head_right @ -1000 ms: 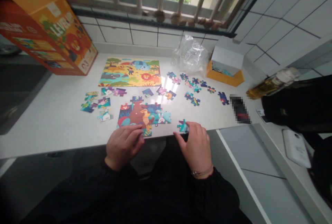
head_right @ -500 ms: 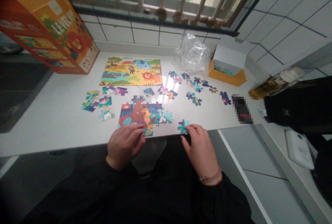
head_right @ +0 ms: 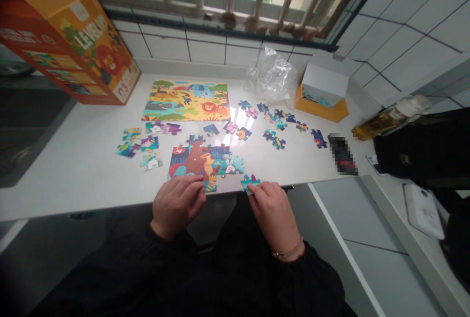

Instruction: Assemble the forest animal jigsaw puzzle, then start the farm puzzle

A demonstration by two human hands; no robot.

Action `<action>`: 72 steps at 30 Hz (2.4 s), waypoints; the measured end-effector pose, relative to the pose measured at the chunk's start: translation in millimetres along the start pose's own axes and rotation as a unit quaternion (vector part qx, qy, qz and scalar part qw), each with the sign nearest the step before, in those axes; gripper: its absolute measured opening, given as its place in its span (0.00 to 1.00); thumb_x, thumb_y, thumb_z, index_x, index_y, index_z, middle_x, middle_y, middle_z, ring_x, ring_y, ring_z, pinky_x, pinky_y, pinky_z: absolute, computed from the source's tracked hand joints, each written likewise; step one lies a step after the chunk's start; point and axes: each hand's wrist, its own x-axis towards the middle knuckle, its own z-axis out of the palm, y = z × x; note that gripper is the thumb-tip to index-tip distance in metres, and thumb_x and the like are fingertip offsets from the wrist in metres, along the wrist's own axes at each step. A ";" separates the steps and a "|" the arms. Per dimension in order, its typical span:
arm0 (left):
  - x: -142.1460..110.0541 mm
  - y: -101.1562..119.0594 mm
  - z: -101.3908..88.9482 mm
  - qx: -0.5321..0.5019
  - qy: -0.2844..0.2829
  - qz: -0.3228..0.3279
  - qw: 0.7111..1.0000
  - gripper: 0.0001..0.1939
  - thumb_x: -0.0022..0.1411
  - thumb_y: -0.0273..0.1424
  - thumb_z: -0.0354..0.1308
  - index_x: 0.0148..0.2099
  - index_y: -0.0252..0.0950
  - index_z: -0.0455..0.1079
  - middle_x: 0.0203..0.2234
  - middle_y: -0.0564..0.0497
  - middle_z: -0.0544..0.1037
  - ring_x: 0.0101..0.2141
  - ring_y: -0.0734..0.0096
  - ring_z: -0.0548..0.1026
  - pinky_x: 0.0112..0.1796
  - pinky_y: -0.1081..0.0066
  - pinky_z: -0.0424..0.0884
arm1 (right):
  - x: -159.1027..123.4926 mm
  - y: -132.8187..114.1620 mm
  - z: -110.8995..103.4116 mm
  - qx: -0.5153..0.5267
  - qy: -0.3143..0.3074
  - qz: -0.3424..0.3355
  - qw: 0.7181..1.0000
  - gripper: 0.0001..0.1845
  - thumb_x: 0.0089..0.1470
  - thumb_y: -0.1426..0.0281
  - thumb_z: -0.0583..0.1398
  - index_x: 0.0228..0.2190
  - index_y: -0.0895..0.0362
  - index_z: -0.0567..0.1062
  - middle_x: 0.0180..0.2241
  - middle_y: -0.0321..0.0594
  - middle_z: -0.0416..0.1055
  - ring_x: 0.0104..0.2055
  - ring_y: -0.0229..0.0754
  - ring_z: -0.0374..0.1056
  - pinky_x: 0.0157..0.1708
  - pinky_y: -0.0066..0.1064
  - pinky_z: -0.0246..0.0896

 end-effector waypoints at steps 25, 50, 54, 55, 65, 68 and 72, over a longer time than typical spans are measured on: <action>2.5 0.9 -1.3 -0.002 -0.003 0.003 1.000 0.11 0.68 0.28 0.67 0.51 0.39 0.72 0.50 0.51 0.83 0.48 0.57 0.80 0.48 0.56 0.74 | 11.6 -16.1 9.2 0.019 0.135 -0.124 0.983 0.14 0.68 0.77 0.65 0.50 0.51 0.85 0.43 0.42 0.83 0.45 0.48 0.74 0.48 0.43 0.69; -0.2 -0.1 -0.4 -0.004 -0.008 0.000 1.000 0.11 0.67 0.28 0.67 0.51 0.39 0.73 0.50 0.51 0.83 0.49 0.57 0.79 0.48 0.56 0.74 | -7.6 10.6 16.1 0.192 0.119 -0.112 0.968 0.17 0.69 0.76 0.63 0.54 0.49 0.84 0.54 0.44 0.84 0.54 0.46 0.83 0.54 0.40 0.83; 1.4 1.2 0.0 0.000 -0.005 0.001 1.000 0.11 0.68 0.28 0.67 0.51 0.39 0.72 0.50 0.52 0.83 0.49 0.57 0.79 0.48 0.56 0.74 | -7.0 12.7 18.6 0.187 0.133 -0.101 0.968 0.15 0.68 0.76 0.64 0.51 0.48 0.85 0.53 0.44 0.84 0.52 0.46 0.83 0.52 0.40 0.84; 1.7 1.7 -0.2 0.000 -0.004 0.002 1.000 0.11 0.68 0.28 0.67 0.51 0.39 0.72 0.50 0.52 0.83 0.49 0.58 0.79 0.48 0.57 0.74 | -6.7 13.1 19.3 0.185 0.137 -0.099 0.968 0.15 0.68 0.76 0.65 0.51 0.48 0.85 0.53 0.44 0.84 0.52 0.46 0.83 0.52 0.40 0.84; 2.4 1.6 -2.2 -0.001 -0.007 0.002 1.000 0.11 0.68 0.28 0.66 0.51 0.38 0.72 0.50 0.51 0.83 0.49 0.57 0.79 0.48 0.56 0.74 | -3.0 13.1 19.4 0.154 0.178 -0.085 0.968 0.13 0.64 0.79 0.67 0.44 0.49 0.82 0.43 0.42 0.82 0.44 0.45 0.78 0.44 0.40 0.78; 2.3 1.7 -1.6 0.001 -0.005 0.001 1.000 0.11 0.68 0.28 0.66 0.51 0.38 0.72 0.50 0.51 0.83 0.49 0.57 0.79 0.47 0.57 0.73 | -2.3 12.7 19.2 0.128 0.197 -0.070 0.969 0.11 0.65 0.78 0.66 0.43 0.49 0.81 0.43 0.42 0.82 0.43 0.44 0.78 0.44 0.40 0.77; 2.0 1.3 -1.7 0.001 -0.004 0.003 1.000 0.10 0.69 0.28 0.66 0.51 0.38 0.72 0.50 0.51 0.83 0.49 0.56 0.79 0.47 0.56 0.73 | 0.7 19.7 16.4 0.047 0.237 0.012 0.970 0.06 0.66 0.75 0.66 0.42 0.51 0.79 0.42 0.43 0.81 0.45 0.45 0.78 0.47 0.40 0.76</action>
